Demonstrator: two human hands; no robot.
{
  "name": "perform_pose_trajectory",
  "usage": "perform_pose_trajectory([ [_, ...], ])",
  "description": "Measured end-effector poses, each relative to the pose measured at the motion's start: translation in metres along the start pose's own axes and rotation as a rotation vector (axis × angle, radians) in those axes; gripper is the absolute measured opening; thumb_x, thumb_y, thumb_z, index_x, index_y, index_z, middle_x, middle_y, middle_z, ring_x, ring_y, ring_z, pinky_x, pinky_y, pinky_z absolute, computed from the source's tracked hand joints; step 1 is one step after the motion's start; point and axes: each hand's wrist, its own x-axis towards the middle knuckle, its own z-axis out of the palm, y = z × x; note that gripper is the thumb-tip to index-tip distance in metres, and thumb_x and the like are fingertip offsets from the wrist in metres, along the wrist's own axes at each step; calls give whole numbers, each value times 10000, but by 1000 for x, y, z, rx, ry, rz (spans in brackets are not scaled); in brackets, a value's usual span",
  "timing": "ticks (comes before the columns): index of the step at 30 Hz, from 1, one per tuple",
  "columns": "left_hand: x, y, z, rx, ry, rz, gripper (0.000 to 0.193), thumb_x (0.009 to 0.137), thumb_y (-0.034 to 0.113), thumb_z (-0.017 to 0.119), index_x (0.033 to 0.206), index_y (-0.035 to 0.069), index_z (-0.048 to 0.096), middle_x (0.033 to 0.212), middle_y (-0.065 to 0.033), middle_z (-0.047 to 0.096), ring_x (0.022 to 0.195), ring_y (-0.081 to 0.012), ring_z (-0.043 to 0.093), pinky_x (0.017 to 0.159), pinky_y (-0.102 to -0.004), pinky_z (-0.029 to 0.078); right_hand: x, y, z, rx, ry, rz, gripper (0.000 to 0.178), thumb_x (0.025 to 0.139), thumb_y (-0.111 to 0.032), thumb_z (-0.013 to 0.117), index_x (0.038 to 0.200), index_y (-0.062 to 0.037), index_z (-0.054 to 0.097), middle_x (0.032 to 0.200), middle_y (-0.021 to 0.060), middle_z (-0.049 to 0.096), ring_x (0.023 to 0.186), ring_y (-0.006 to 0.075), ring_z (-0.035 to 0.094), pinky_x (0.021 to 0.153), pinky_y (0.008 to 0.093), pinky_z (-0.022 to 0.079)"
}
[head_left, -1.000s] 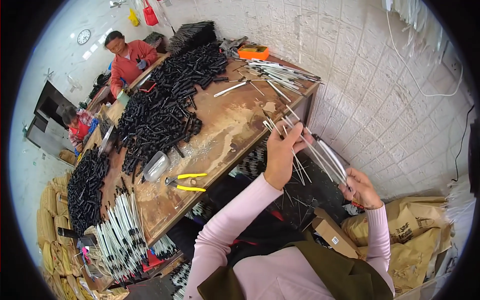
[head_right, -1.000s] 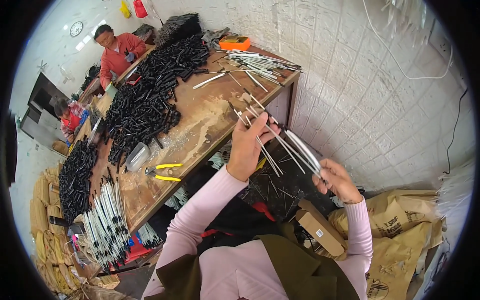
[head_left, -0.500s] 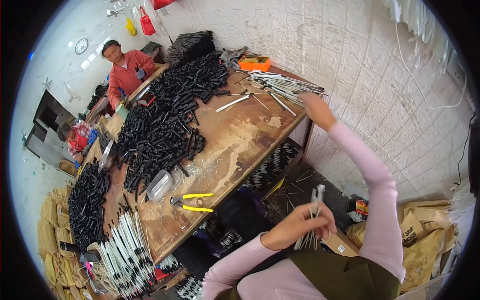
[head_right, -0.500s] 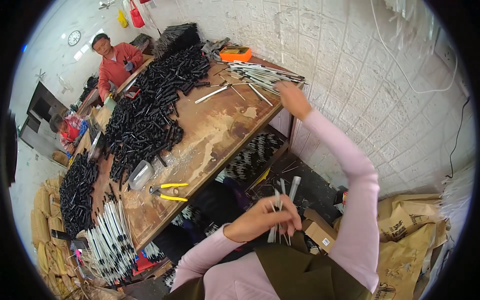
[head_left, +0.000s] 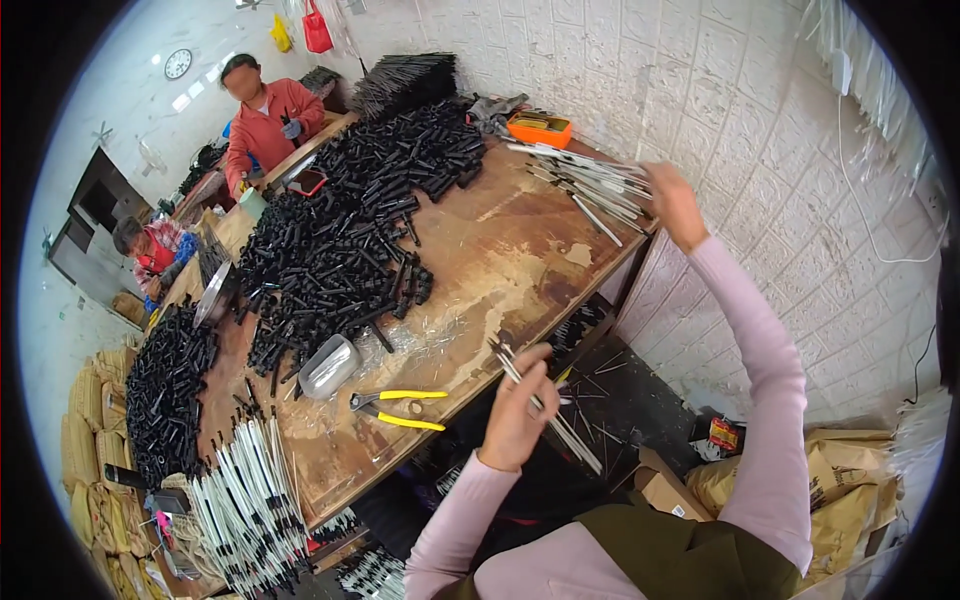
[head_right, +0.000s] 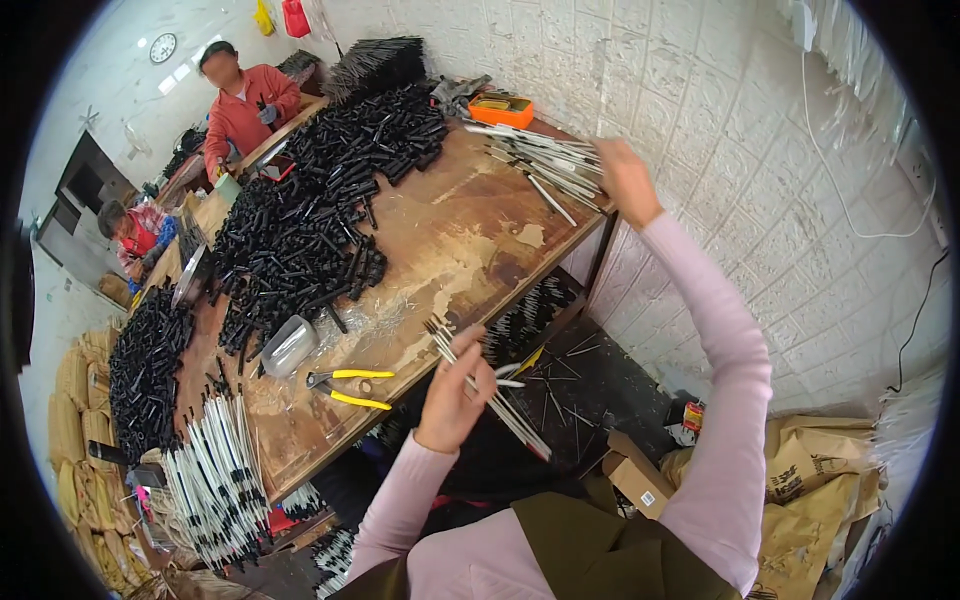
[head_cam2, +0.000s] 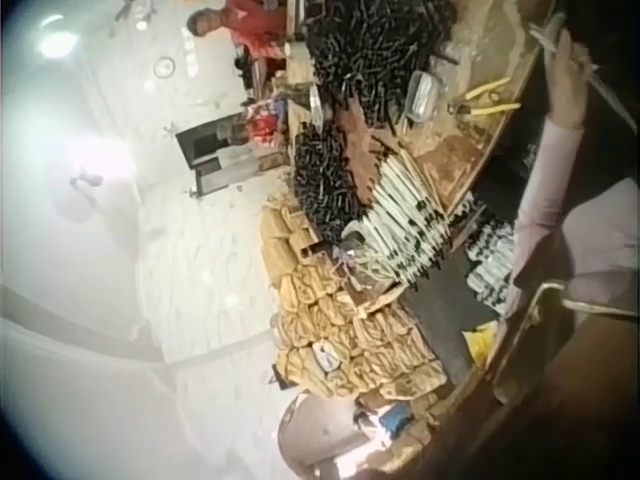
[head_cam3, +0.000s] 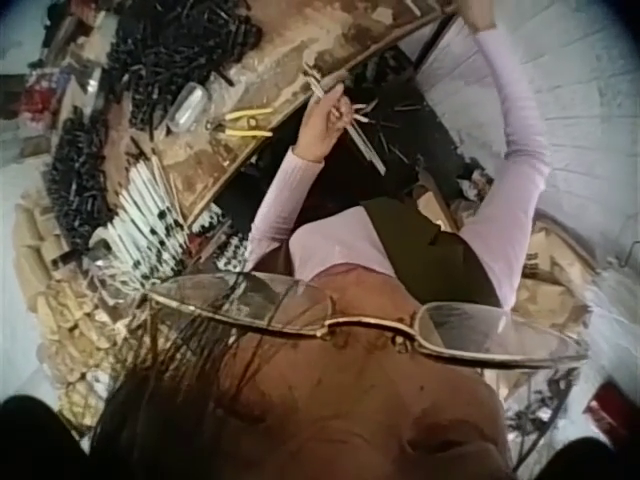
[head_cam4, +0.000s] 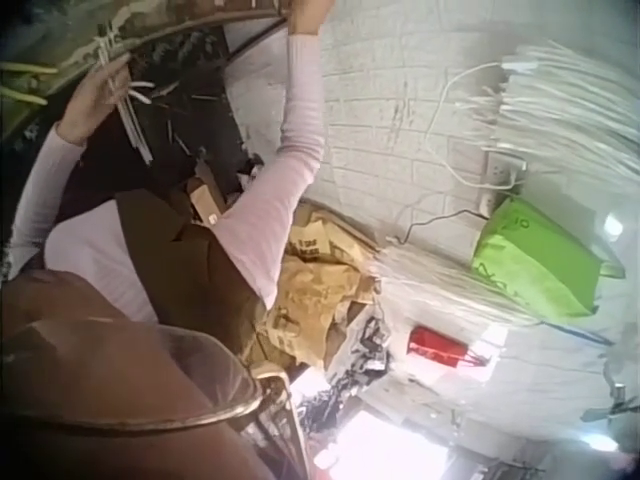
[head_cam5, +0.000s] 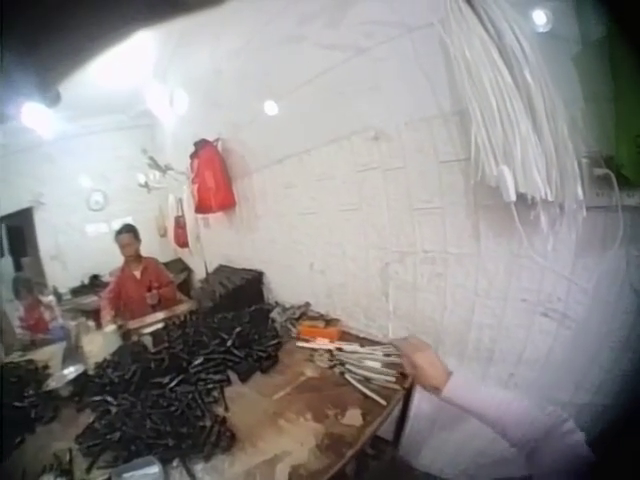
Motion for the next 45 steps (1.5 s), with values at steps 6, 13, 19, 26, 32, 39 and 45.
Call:
perform_pose_trajectory([
  [6,34,8,-30,-164,1,31,463,997,137,532,1435,63,401,1310,-164,587,1168,-270,603,937,-347,515,-86,-17,-48,501,78,542,228,989,-66,521,1154,26,648,871,125,644,742,169,659,703,283,541],
  [13,67,-6,-24,-255,29,162,562,991,67,516,1479,-12,249,1454,-248,408,1334,-349,454,1131,-445,395,-129,-31,-45,1045,-6,878,274,1012,-128,520,1185,49,638,936,130,675,763,165,660,710,281,557],
  [19,94,14,13,15,-78,211,512,987,182,590,1406,16,348,1330,-197,522,1235,-304,532,1055,-409,452,-165,-79,-88,1102,-67,952,285,1004,-152,544,1193,41,632,904,114,675,751,158,651,694,278,550],
  [26,61,-2,32,316,105,448,251,938,199,668,1101,44,557,893,-59,657,733,-154,649,657,-279,477,-222,-117,-111,1366,-933,1012,195,965,-125,601,1050,47,636,893,120,688,783,196,693,714,291,579],
  [32,-7,-14,40,327,77,215,117,914,89,669,981,4,625,731,-16,593,552,-88,525,529,-243,441,-135,-77,-79,563,-724,528,173,969,-155,548,1027,-3,608,892,133,680,757,268,690,662,356,544],
  [39,-54,-11,54,191,-102,-64,177,935,75,636,1089,94,551,862,-87,672,708,-154,625,634,-273,494,-95,-6,41,-170,-427,184,270,792,23,534,1059,24,493,925,187,600,899,363,621,760,438,534],
  [45,-24,-3,0,116,-94,-102,127,922,53,616,1042,83,587,686,27,512,543,-56,455,500,-219,355,-90,-1,30,-29,-306,67,75,850,-18,521,920,-4,546,850,171,644,814,363,644,692,452,529],
])
